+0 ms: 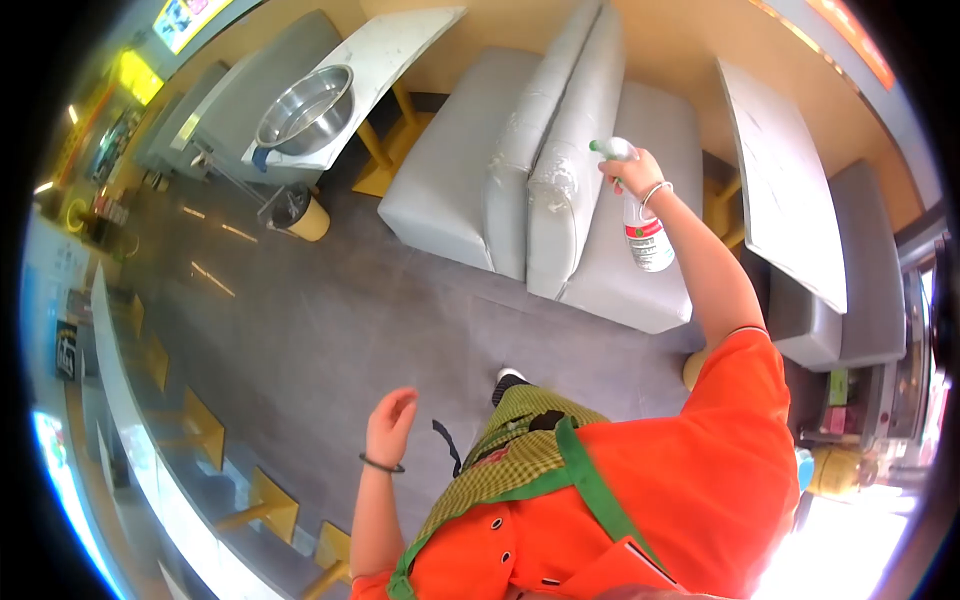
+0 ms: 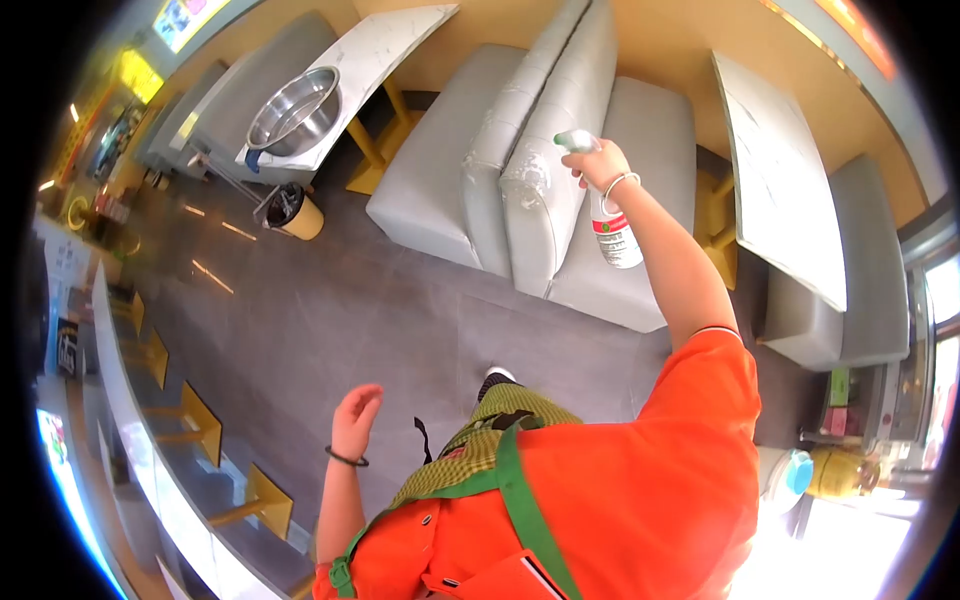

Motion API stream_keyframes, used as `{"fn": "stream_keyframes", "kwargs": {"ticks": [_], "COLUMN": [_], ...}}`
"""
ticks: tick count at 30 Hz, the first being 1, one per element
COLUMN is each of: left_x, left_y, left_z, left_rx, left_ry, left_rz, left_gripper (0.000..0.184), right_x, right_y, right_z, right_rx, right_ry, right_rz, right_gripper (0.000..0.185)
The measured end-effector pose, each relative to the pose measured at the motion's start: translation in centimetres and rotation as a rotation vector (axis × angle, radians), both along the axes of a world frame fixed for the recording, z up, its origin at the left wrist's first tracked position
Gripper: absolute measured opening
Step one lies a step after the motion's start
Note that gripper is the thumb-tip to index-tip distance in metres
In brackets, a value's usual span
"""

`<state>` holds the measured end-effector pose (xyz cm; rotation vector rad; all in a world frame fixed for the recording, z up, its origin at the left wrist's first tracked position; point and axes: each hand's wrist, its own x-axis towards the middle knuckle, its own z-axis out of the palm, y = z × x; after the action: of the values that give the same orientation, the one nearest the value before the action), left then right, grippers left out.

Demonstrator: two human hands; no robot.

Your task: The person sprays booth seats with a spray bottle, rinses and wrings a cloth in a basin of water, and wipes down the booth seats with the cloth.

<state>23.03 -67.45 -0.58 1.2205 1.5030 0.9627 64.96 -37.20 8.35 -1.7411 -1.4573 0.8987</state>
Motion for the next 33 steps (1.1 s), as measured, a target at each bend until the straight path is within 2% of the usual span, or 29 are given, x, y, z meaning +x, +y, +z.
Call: {"fn": "stream_keyframes", "kwargs": {"ticks": [3,5,7,10,12,16,18,19,21,24,28,30,33], "left_x": [-0.6,-0.9,1.3,5.1,8.6,17.9,22.1,23.6,25.9,27.2,27.0,25.9,25.9], "left_y": [-8.2,-13.9,-17.4,-18.0,-15.4,-8.3,-4.8,-3.9,-3.4,-3.0,-2.0,-0.5,1.4], "left_z": [-3.6,-6.1,-5.8,-6.2,-7.1,-5.9,-5.8,-6.1,-5.8,-5.1,-3.6,-4.2,-5.1], "left_rx": [-0.009,-0.172,-0.289,-0.289,-0.256,-0.26,-0.278,-0.274,-0.178,-0.252,-0.254,-0.244,-0.238], "left_ry": [0.047,-0.069,-0.109,-0.121,-0.126,-0.138,-0.2,-0.196,-0.104,-0.008,0.041,0.046,0.057], "left_rz": [0.269,0.579,0.876,1.001,1.022,0.98,0.734,0.74,0.522,0.506,0.486,0.495,0.482], "left_gripper": [0.02,0.019,0.018,0.018,0.018,0.018,0.02,0.02,0.023,0.024,0.022,0.022,0.021], "right_x": [1.4,2.2,3.7,6.8,9.3,14.5,16.7,17.8,19.1,21.0,23.2,24.1,24.5], "right_y": [1.4,3.1,4.3,7.3,9.7,14.9,17.6,18.9,20.0,22.2,24.6,25.2,26.1], "right_z": [1.5,1.9,1.8,1.9,1.9,0.8,1.0,0.5,0.8,1.1,0.6,1.4,2.0], "right_rx": [0.024,0.036,0.033,0.002,0.09,0.046,0.062,0.124,0.148,0.11,0.106,0.197,0.175], "right_ry": [0.083,0.047,0.016,-0.042,0.003,0.041,0.083,0.096,0.069,0.136,0.141,0.166,0.134], "right_rz": [0.043,0.019,-0.017,0.108,0.133,0.035,0.054,0.113,0.143,0.03,0.036,0.004,-0.068], "right_gripper": [0.025,0.026,0.027,0.027,0.026,0.026,0.025,0.024,0.023,0.025,0.028,0.029,0.031]}}
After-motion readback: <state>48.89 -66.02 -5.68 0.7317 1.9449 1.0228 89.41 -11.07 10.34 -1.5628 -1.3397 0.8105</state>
